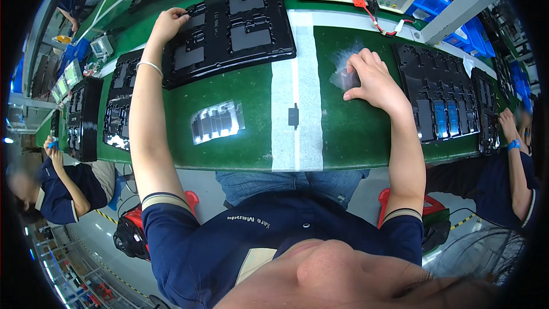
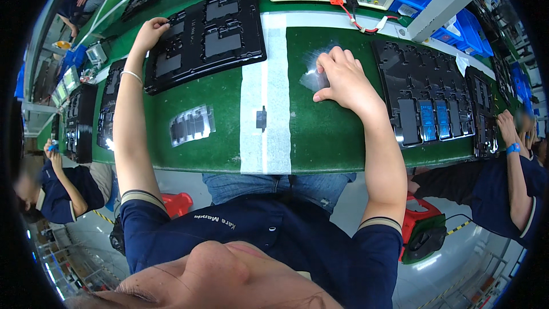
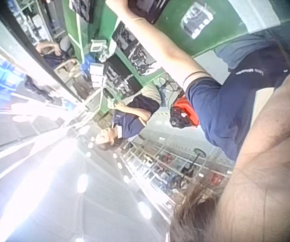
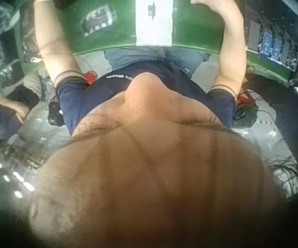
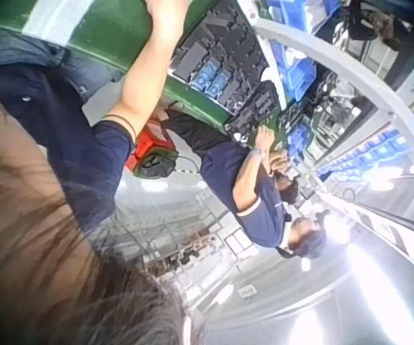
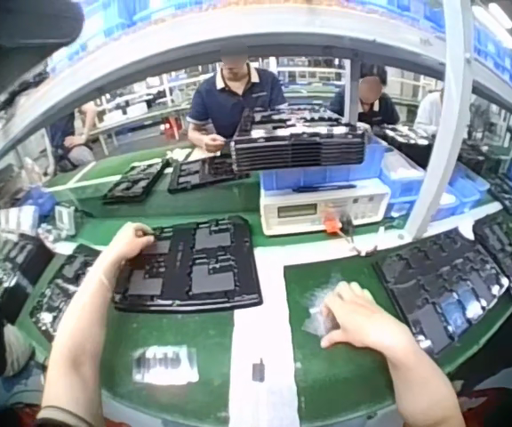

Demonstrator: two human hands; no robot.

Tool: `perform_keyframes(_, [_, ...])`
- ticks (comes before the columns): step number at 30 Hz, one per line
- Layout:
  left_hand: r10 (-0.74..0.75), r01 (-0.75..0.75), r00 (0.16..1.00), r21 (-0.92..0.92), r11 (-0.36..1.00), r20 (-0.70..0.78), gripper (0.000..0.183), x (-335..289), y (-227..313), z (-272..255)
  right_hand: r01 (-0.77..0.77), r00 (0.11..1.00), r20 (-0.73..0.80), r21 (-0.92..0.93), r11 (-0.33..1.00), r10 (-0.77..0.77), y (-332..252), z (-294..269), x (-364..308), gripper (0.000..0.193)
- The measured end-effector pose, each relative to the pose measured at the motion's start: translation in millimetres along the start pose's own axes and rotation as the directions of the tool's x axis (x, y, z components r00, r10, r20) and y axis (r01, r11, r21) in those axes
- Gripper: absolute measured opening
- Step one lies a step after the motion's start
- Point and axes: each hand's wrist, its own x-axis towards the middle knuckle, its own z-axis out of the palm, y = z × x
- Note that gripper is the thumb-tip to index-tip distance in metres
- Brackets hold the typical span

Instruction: The recorder is assembling small black electronic components and placing them into a tray on a factory assembly line.

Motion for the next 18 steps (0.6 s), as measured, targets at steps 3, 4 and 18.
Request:
perform_keyframes(3, [0.004, -0.023, 0.991, 0.146, 0.989, 0.134, 0.047, -1, -1, -10, -0.01, 0.999, -0.03, 0.03, 1.0, 0.011, 0, -2, 5, 0.046])
perform_keyframes(4, [0.002, -0.022, 0.991, 0.146, 0.989, 0.133, 0.047, 0, 0, -12, -0.008, 1.0, -0.03, 0.03, 1.0, 0.008, -2, -2, 5, 0.046])
perform_keyframes(18, [0.107, -0.235, 0.873, -0.216, 0.948, -0.476, 0.025, -39, -2, 8, 0.268, 0.939, -0.277, 0.217, 0.939, -0.204, -23, 4, 13, 0.022])
